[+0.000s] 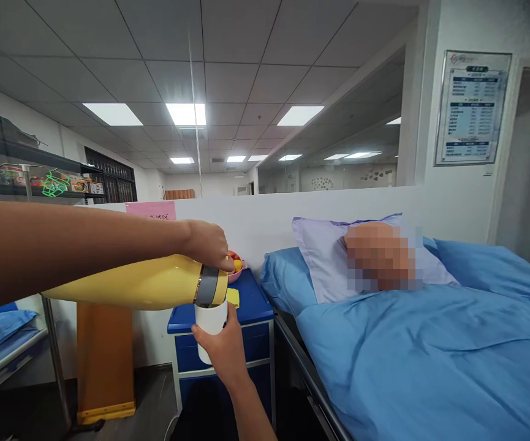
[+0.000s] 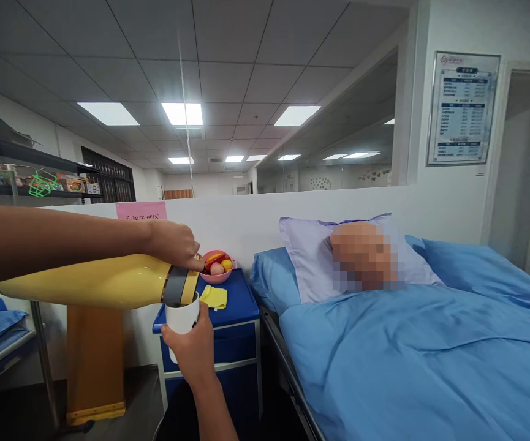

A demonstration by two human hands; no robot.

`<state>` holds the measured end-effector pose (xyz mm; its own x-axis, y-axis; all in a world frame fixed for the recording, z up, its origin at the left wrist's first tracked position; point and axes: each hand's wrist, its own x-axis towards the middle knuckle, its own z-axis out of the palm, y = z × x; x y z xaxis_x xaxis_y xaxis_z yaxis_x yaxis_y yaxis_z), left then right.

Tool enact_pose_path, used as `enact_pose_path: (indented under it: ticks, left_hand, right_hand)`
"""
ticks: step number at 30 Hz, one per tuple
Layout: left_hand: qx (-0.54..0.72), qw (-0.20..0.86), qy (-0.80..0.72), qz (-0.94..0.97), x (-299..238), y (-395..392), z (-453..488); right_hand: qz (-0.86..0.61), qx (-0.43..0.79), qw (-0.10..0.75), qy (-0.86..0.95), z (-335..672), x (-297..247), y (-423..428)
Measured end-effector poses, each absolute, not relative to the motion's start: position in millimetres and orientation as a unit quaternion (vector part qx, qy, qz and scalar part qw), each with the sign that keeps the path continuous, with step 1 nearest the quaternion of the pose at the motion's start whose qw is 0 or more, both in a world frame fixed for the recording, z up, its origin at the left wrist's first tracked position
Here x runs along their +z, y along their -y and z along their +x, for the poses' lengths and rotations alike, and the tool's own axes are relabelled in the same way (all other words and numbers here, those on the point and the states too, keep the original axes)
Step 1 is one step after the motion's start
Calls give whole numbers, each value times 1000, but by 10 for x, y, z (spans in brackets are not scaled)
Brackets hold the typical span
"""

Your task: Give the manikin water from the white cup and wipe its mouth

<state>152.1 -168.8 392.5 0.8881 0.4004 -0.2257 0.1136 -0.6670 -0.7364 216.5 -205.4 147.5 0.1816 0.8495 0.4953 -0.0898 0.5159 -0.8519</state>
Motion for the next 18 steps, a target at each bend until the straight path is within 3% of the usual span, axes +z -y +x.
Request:
enact_pose_path:
  ticks: [12, 18]
  left_hand:
    - [189, 424, 74, -883, 3805, 1380, 1332]
    - [62, 357, 292, -885, 3516, 602, 524]
  right_hand:
    - [-348, 346, 676, 549, 2129, 1389, 1955]
    - [-443, 357, 645, 510, 2391, 860, 1550]
